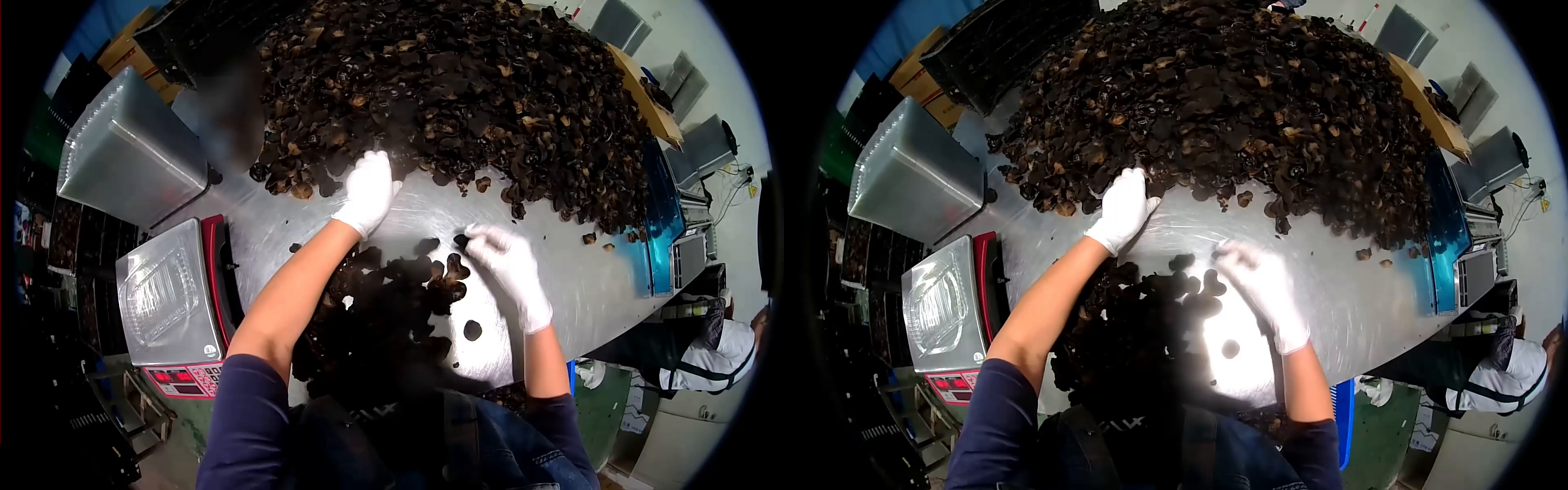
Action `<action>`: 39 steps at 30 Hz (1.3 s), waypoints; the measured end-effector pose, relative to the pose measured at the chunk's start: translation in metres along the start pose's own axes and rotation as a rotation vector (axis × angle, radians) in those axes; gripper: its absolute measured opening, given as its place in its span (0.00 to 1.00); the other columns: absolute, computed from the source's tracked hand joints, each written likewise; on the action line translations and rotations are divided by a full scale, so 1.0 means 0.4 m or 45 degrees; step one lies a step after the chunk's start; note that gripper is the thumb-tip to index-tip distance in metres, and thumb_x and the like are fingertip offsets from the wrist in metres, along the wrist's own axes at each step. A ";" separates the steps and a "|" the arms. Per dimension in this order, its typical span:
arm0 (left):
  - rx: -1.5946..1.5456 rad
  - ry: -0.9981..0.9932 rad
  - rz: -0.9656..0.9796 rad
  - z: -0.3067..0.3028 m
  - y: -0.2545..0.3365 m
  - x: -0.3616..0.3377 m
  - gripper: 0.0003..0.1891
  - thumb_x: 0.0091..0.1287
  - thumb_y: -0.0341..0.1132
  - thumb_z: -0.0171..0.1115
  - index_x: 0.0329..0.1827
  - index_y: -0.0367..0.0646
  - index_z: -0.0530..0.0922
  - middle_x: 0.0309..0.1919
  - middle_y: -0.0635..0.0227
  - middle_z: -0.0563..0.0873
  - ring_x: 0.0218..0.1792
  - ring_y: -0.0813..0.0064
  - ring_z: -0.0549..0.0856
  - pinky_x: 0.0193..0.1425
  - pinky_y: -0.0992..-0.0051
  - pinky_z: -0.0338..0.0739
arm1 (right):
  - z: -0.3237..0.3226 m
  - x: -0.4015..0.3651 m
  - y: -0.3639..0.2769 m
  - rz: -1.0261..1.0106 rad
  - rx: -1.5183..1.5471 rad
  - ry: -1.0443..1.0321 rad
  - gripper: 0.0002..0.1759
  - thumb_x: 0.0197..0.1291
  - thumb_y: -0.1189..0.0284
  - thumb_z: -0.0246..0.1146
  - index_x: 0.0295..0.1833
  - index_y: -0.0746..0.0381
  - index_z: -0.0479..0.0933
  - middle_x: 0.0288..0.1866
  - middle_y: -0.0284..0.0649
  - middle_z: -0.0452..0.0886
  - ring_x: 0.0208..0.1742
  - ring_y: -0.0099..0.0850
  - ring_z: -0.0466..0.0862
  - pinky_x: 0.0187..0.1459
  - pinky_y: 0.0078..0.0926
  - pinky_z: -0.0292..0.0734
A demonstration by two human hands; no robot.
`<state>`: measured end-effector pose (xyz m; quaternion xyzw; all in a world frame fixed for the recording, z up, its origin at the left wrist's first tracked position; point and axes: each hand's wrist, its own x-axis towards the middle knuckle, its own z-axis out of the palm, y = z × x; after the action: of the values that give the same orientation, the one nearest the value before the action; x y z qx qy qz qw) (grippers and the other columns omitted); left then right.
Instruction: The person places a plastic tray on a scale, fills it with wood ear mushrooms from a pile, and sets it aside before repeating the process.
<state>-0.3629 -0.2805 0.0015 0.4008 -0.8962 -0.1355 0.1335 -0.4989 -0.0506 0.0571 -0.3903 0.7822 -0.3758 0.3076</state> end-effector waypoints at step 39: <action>-0.204 -0.003 0.077 -0.530 -0.193 -0.666 0.25 0.65 0.31 0.64 0.67 0.42 0.75 0.65 0.55 0.77 0.67 0.54 0.76 0.73 0.64 0.69 | 0.226 -0.455 0.045 -0.910 -0.803 0.158 0.56 0.40 0.46 0.77 0.73 0.62 0.66 0.78 0.57 0.61 0.77 0.57 0.62 0.74 0.59 0.54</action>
<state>-0.0653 -0.1577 0.1363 0.3615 -0.8942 -0.2032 0.1683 -0.3435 0.0787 0.0285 -0.6859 0.6918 -0.2248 -0.0214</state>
